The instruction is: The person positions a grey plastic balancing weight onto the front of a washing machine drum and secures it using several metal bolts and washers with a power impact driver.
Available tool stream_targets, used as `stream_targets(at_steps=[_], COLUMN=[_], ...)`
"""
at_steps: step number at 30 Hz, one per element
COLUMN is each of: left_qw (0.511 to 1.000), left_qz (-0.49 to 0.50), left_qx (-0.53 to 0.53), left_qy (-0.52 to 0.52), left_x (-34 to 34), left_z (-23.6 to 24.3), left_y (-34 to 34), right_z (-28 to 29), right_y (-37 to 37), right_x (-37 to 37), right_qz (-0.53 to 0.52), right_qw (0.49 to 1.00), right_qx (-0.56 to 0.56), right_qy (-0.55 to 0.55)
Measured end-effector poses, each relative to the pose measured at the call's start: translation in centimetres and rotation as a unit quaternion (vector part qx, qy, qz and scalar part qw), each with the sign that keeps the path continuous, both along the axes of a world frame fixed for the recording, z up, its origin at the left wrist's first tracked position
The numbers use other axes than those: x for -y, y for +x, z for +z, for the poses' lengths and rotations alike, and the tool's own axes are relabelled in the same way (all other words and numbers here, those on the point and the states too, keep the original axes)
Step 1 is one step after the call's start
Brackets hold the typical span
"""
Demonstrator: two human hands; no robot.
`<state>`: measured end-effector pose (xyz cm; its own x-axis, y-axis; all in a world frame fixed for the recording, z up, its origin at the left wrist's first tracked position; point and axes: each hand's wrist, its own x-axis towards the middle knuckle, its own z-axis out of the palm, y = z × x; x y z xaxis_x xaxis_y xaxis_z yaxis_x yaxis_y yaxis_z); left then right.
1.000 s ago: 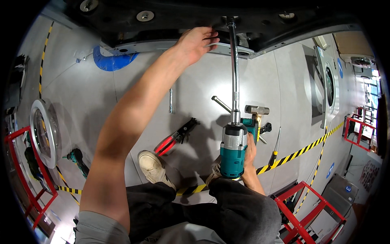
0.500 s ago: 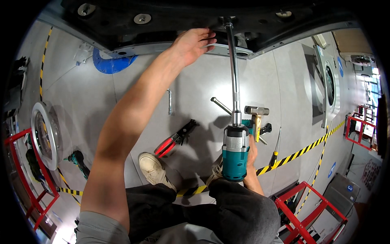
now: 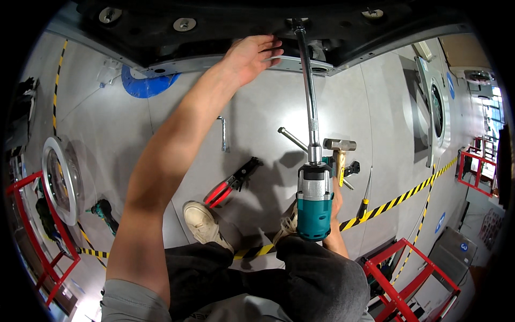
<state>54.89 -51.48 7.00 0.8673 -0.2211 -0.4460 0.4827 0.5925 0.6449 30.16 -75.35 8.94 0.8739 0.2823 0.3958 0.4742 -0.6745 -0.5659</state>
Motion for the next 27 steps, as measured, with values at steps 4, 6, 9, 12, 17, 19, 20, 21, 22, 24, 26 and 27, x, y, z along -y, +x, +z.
stream_targets(at_steps=[4, 6, 9, 12, 17, 19, 20, 21, 22, 24, 26, 27], left_qw=[1.000, 1.000, 1.000, 1.000, 1.000, 1.000, 1.000, 1.000, 1.000, 1.000, 0.999, 0.998], left_qz=[-0.001, 0.001, 0.001, 0.001, 0.001, 0.000, -0.001, -0.005, -0.009, -0.021, -0.040, -0.057], left_qx=[0.002, 0.002, 0.001, 0.005, 0.004, 0.006, 0.008, 0.007, 0.006, 0.007, 0.016, 0.027], left_qy=[0.002, 0.007, 0.014, 0.018, 0.019, 0.021, 0.024, 0.022, 0.020, 0.018, 0.014, 0.006], left_x=[0.1, 0.1, 0.1, 0.1, -0.2, -0.1, -0.1, 0.0, 0.2, 0.7, 1.7, 2.3], left_z=[0.1, 0.1, 0.3, 0.4, 0.4, 0.4, 0.6, 0.7, 0.9, 1.1, 1.6, 2.1], left_y=[0.0, -0.1, -0.2, -0.4, -0.6, -0.5, -0.5, -0.6, -0.7, -1.1, -1.3, -1.4], right_z=[-0.9, -1.0, -0.7, -0.3, -0.1, -0.1, -0.4, -0.6, -0.6, -0.4, -0.9, -1.3], right_y=[-0.8, -1.0, -1.0, -0.8, -0.6, -0.4, -0.3, -0.3, -0.3, -0.4, -0.7, -0.8], right_x=[0.4, 0.5, 0.4, 0.1, 0.2, 0.2, 0.2, 0.2, 0.2, -0.4, -0.8, -0.8], right_qz=[-0.038, -0.057, -0.049, -0.071, -0.040, -0.033, -0.027, -0.021, -0.024, -0.031, -0.044, -0.053], right_qw=[0.998, 0.997, 0.997, 0.993, 0.998, 0.999, 0.999, 0.999, 0.999, 0.998, 0.996, 0.995], right_qx=[-0.041, -0.057, -0.054, -0.086, -0.038, -0.035, -0.034, -0.033, -0.036, -0.044, -0.057, -0.063], right_qy=[0.023, 0.020, -0.015, 0.024, -0.018, 0.003, 0.014, 0.026, 0.029, 0.037, 0.045, 0.048])
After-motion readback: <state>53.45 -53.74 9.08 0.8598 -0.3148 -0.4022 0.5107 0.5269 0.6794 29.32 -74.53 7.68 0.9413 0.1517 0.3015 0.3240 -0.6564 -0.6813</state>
